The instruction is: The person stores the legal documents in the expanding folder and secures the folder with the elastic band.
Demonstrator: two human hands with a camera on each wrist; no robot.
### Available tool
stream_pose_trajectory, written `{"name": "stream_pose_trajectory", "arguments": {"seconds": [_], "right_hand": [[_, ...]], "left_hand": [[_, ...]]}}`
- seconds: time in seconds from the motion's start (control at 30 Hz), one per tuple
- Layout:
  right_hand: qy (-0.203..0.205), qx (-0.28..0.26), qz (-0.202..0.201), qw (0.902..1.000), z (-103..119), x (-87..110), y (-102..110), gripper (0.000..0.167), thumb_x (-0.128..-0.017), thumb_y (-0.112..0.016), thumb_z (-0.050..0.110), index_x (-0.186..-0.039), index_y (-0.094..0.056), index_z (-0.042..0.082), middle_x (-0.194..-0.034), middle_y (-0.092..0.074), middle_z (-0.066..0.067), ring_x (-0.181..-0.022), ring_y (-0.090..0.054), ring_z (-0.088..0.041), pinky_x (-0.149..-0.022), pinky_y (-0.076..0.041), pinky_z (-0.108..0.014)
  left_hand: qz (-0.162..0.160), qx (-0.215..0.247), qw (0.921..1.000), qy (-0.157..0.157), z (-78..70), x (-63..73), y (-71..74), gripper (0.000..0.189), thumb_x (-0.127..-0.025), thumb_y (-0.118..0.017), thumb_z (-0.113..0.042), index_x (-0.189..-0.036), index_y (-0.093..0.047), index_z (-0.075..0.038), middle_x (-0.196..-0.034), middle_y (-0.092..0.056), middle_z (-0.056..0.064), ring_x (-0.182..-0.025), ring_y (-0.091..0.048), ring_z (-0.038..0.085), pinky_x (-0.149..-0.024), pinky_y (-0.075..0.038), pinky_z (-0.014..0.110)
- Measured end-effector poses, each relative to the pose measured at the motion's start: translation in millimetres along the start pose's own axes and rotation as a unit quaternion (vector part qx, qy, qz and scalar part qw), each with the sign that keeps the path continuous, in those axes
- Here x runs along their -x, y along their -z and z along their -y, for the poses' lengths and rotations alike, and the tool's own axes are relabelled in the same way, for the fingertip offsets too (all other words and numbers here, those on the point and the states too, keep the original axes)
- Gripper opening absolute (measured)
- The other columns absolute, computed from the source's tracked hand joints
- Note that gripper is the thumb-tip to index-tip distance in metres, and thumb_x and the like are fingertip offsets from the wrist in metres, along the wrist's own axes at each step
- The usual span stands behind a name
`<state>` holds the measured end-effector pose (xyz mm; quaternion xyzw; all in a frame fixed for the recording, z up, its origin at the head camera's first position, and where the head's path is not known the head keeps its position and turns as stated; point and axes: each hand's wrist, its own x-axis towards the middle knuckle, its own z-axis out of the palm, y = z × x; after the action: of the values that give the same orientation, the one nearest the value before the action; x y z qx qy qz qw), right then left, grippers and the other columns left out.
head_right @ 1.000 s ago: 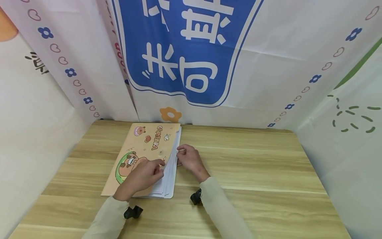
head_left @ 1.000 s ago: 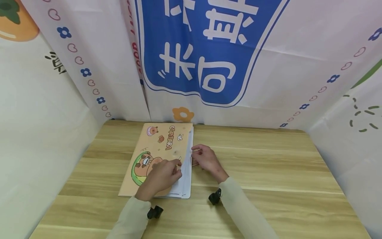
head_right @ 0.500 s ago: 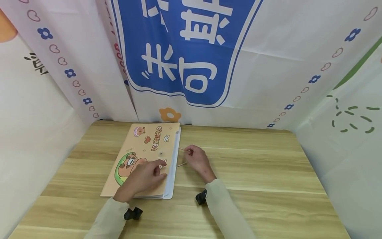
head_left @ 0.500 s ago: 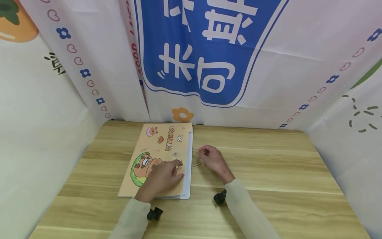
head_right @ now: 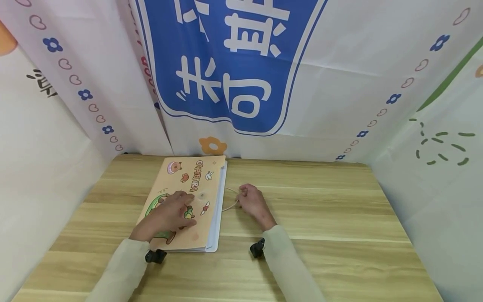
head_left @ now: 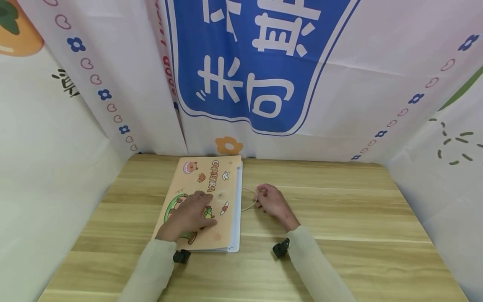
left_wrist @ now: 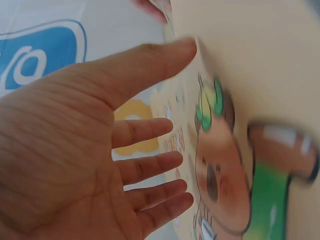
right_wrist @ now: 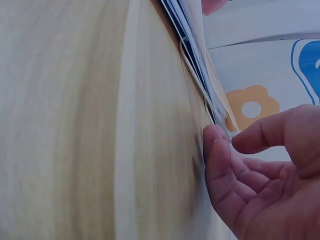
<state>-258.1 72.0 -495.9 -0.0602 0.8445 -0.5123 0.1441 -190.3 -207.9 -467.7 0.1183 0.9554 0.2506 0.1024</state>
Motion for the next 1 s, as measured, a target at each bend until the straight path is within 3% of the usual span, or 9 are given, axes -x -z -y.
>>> {"name": "stream_pose_trajectory", "arguments": {"seconds": [0.07, 0.17, 0.27, 0.47, 0.73, 1.0], "right_hand": [[0.002, -0.008, 0.003, 1.0, -1, -0.5, 1, 0.032, -0.106, -0.051, 0.01, -0.135, -0.059, -0.002, -0.098, -0.072, -0.007, -0.077, -0.068, -0.018, -0.062, -0.056, -0.032], [0.003, -0.021, 0.009, 0.9997, 0, -0.5, 1, 0.029, -0.105, -0.054, 0.009, -0.13, -0.062, -0.002, -0.097, -0.074, -0.007, -0.078, -0.07, -0.019, -0.063, -0.056, -0.034], [-0.003, -0.053, 0.024, 0.9983, 2, 0.0, 1, 0.028, -0.103, -0.058, 0.01, -0.127, -0.063, -0.004, -0.098, -0.075, -0.01, -0.08, -0.072, -0.021, -0.066, -0.057, -0.035], [0.003, -0.085, 0.032, 0.9959, 6, -3.3, -2, 0.021, -0.101, -0.062, 0.012, -0.116, -0.069, -0.002, -0.096, -0.076, -0.009, -0.08, -0.073, -0.021, -0.065, -0.056, -0.032], [0.066, -0.072, 0.028, 0.9948, 5, -10.2, -17, 0.017, -0.101, -0.064, 0.01, -0.11, -0.072, -0.001, -0.087, -0.072, -0.006, -0.075, -0.071, -0.02, -0.062, -0.055, -0.03], [0.116, -0.059, 0.03, 0.991, 13, -18.2, -34, 0.01, -0.099, -0.068, 0.009, -0.104, -0.073, 0.002, -0.085, -0.071, -0.013, -0.074, -0.067, -0.026, -0.06, -0.054, -0.033]], "left_hand": [[0.013, -0.006, 0.9999, -0.004, 6.0, -3.7, 3.1, 0.085, -0.087, -0.082, -0.039, -0.154, -0.044, -0.001, -0.156, -0.035, 0.028, -0.142, -0.032, 0.049, -0.102, -0.03, 0.076], [0.025, 0.003, 0.9997, -0.006, 12.5, -9.7, 5.8, 0.095, -0.086, -0.083, -0.042, -0.157, -0.037, 0.0, -0.162, -0.022, 0.031, -0.149, -0.017, 0.051, -0.111, -0.022, 0.071], [0.021, 0.015, 0.9997, -0.005, 16.7, -13.0, 6.1, 0.097, -0.084, -0.084, -0.043, -0.159, -0.036, -0.003, -0.165, -0.016, 0.029, -0.151, -0.012, 0.048, -0.112, -0.022, 0.07], [0.007, 0.047, 0.9987, -0.018, 22.9, -15.9, 5.0, 0.095, -0.083, -0.085, -0.041, -0.158, -0.039, -0.004, -0.166, -0.014, 0.025, -0.152, -0.011, 0.045, -0.112, -0.024, 0.069], [0.04, 0.027, 0.9988, 0.006, 25.3, -19.6, 3.6, 0.1, -0.083, -0.082, -0.049, -0.159, -0.036, -0.004, -0.166, -0.016, 0.026, -0.152, -0.013, 0.047, -0.113, -0.018, 0.071], [0.046, 0.012, 0.9986, 0.024, 23.8, -23.9, 0.6, 0.102, -0.081, -0.084, -0.05, -0.159, -0.037, -0.005, -0.166, -0.018, 0.025, -0.152, -0.014, 0.046, -0.109, -0.019, 0.076]]}}
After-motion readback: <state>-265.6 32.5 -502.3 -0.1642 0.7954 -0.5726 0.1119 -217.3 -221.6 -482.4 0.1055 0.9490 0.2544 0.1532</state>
